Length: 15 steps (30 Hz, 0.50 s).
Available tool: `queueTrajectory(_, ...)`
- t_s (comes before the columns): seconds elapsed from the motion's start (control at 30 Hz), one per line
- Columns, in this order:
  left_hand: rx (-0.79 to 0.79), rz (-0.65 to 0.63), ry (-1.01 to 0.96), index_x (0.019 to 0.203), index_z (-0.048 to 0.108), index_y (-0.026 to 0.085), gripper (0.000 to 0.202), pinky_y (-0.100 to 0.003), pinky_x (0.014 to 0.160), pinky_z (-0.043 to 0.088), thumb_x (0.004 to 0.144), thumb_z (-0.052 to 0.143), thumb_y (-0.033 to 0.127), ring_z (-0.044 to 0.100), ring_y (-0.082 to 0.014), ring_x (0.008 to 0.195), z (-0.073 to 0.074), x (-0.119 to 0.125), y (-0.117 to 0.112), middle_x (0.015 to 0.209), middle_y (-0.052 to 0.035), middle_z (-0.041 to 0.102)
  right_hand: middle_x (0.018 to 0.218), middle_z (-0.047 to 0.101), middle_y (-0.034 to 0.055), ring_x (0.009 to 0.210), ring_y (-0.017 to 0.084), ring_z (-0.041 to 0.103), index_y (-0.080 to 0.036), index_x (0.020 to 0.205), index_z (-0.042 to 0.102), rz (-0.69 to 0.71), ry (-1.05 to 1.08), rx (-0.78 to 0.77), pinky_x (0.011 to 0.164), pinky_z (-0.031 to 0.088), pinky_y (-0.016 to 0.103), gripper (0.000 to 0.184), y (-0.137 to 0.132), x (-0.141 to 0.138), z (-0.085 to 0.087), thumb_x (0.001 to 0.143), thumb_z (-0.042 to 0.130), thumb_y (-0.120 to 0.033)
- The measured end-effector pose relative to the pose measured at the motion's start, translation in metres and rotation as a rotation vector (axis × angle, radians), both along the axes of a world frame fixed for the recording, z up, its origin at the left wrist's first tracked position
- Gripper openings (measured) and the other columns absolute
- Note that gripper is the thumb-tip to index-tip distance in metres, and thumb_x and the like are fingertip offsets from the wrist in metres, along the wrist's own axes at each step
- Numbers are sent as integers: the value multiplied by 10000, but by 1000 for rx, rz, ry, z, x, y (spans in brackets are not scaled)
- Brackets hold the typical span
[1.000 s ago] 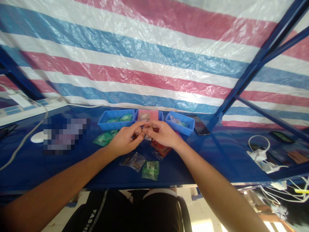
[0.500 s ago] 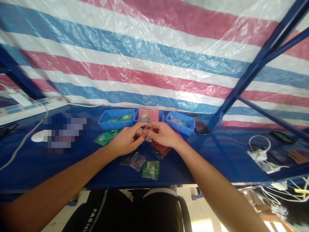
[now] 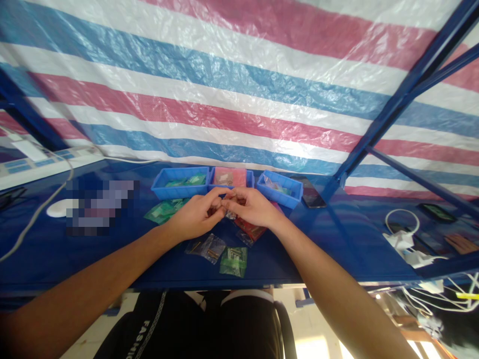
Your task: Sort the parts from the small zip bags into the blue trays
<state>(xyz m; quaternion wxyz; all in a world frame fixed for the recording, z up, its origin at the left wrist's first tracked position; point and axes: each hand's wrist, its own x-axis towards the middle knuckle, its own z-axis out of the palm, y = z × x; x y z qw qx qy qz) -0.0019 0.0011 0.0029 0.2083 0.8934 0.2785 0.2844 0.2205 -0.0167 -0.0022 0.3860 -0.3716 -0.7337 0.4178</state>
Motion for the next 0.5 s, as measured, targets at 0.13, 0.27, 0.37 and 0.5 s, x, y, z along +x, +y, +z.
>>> queueTrajectory(0.13,18,-7,54,1388,583,214,390,-251,575,352,999,563,194,604,-153,586,0,1,0,711,48,644,914,746,39,814,202,687,-183,1004,732,-54,-87,50,742,551,319,285,-1,1,0,1004,690,-465)
queueTrajectory(0.27,123,-72,134,1245,681,230,289,-273,638,387,985,573,169,640,-170,658,-1,2,1,785,13,694,869,720,21,776,184,648,-187,963,727,-40,-182,103,703,521,295,172,-2,2,0,992,665,-344)
queueTrajectory(0.37,152,-72,141,1241,684,230,288,-281,642,389,982,574,165,647,-183,671,-2,2,2,790,9,700,890,725,22,795,187,651,-187,980,732,-32,-187,110,720,524,299,153,-2,2,0,985,660,-323)
queueTrajectory(0.5,163,-83,84,1302,661,219,338,-279,676,421,995,543,143,652,-181,687,-2,2,3,832,3,718,909,731,23,814,191,662,-185,1023,734,-34,-149,103,742,530,308,196,-1,2,3,1002,653,-363)
